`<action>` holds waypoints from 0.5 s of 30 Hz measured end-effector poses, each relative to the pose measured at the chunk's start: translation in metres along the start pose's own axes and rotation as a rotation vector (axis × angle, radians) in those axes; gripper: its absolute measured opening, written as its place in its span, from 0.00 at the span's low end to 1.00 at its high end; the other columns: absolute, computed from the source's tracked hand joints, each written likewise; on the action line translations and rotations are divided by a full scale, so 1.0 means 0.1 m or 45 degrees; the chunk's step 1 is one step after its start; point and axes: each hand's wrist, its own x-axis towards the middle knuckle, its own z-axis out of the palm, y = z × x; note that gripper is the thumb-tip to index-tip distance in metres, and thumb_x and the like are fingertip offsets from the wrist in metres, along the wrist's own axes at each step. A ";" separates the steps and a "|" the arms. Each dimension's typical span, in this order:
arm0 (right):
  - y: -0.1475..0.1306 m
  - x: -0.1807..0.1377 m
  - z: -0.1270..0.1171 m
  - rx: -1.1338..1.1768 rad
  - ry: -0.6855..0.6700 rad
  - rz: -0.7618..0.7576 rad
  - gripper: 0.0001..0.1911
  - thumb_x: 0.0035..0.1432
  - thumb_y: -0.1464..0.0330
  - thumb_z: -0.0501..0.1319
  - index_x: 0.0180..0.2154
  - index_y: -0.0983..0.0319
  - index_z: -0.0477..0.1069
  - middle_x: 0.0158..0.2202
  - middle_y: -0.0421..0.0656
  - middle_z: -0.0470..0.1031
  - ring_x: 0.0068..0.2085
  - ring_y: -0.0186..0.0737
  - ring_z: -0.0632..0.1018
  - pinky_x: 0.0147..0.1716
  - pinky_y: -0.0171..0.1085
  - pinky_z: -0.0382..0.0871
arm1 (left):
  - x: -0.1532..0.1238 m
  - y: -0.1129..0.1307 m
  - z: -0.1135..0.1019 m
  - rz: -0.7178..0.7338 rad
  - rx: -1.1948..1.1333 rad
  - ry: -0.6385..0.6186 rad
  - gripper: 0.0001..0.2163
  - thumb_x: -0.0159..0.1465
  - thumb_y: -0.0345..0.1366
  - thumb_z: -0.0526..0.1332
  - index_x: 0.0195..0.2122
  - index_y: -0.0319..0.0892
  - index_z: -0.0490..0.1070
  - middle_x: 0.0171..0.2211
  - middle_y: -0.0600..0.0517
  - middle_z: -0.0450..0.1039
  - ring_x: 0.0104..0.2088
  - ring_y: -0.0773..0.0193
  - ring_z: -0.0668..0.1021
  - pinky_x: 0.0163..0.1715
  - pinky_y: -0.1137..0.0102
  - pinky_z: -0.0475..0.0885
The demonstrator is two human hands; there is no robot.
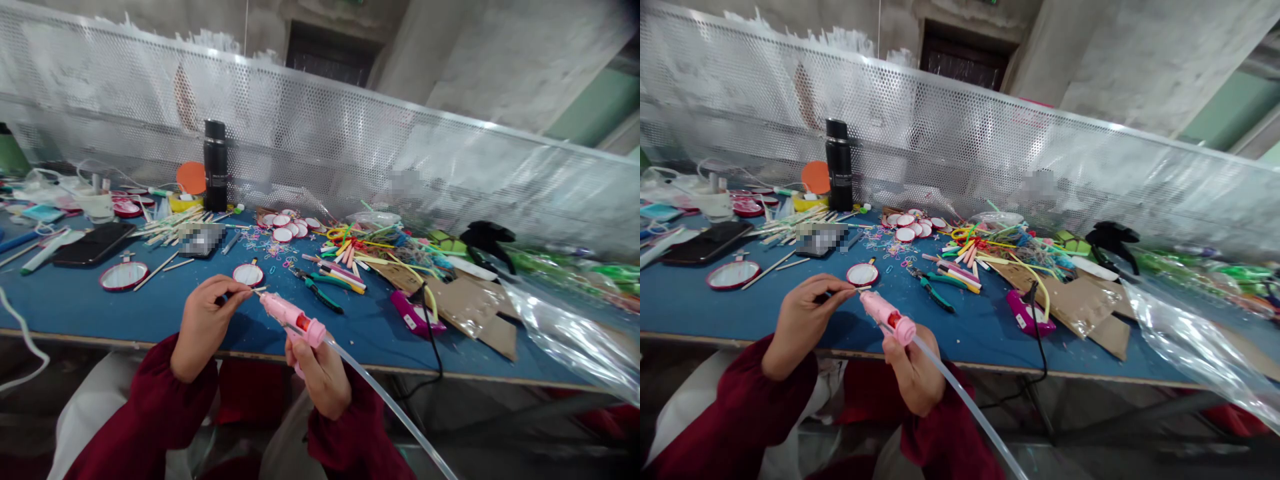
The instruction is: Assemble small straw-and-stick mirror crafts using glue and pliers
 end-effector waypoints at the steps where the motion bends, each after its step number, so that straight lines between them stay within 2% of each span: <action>1: 0.00 0.00 0.00 0.000 0.003 0.000 0.26 0.69 0.54 0.48 0.24 0.61 0.67 0.23 0.40 0.68 0.28 0.34 0.69 0.30 0.35 0.59 | 0.00 0.00 0.00 -0.002 0.001 -0.001 0.03 0.62 0.35 0.67 0.31 0.44 0.80 0.32 0.53 0.79 0.34 0.64 0.79 0.36 0.71 0.71; 15: 0.06 0.00 0.02 0.037 0.008 0.054 0.28 0.68 0.51 0.47 0.23 0.61 0.67 0.23 0.41 0.68 0.27 0.34 0.68 0.26 0.34 0.59 | 0.00 0.02 -0.03 -0.027 0.030 -0.014 0.05 0.62 0.38 0.67 0.32 0.44 0.80 0.33 0.52 0.80 0.35 0.63 0.78 0.37 0.71 0.71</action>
